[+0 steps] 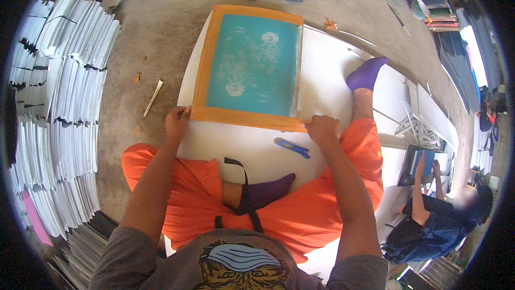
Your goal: The person sits on the floor and wraps a rectangular frame with a teal center using clear packing tape. They apply tape strips to the edges and corners, smooth them down, and use a utility knife to trim excess tape. The person handles the frame repeatedly, turning it over to cover all sides.
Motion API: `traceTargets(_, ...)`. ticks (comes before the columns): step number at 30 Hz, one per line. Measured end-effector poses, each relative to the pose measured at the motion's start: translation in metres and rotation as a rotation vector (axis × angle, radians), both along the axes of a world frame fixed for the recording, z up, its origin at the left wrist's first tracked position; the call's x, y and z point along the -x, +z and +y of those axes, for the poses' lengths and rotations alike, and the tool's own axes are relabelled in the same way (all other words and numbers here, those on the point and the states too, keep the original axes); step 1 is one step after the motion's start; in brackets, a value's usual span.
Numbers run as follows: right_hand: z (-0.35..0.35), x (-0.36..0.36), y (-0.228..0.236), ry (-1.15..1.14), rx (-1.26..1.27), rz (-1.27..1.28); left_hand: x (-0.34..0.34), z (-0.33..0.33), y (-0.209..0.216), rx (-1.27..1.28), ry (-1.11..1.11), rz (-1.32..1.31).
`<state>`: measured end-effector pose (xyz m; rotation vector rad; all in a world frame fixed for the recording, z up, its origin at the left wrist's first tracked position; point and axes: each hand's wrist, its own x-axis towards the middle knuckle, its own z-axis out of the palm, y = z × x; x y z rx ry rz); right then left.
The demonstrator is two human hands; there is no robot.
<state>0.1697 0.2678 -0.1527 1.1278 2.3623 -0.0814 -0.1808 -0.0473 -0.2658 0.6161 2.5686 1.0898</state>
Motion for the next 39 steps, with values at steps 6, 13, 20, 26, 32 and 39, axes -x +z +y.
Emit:
traceTargets(6, -0.004, 0.015, 0.008, -0.057, 0.044, -0.111, -0.016, 0.014, 0.018, 0.240, -0.003, 0.180)
traceTargets(13, -0.007, 0.017, 0.009, -0.052, -0.003, -0.109, -0.021, 0.015, 0.020, 0.320, -0.066, 0.309)
traceTargets(20, -0.007, 0.011, 0.005, -0.039, -0.029, -0.094, -0.026, 0.016, 0.026, 0.414, -0.078, 0.456)
traceTargets(26, -0.006, -0.010, 0.004, 0.038, -0.132, -0.008, -0.026, 0.015, 0.034, 0.491, 0.045, 0.489)
traceTargets(32, -0.003, -0.026, -0.005, 0.114, -0.203, 0.221, -0.017, 0.025, 0.032, 0.270, 0.213, 0.456)
traceTargets(39, 0.001, -0.046, -0.015, 0.140, -0.244, 0.633, -0.253, 0.121, 0.067, -0.208, -0.863, -0.121)
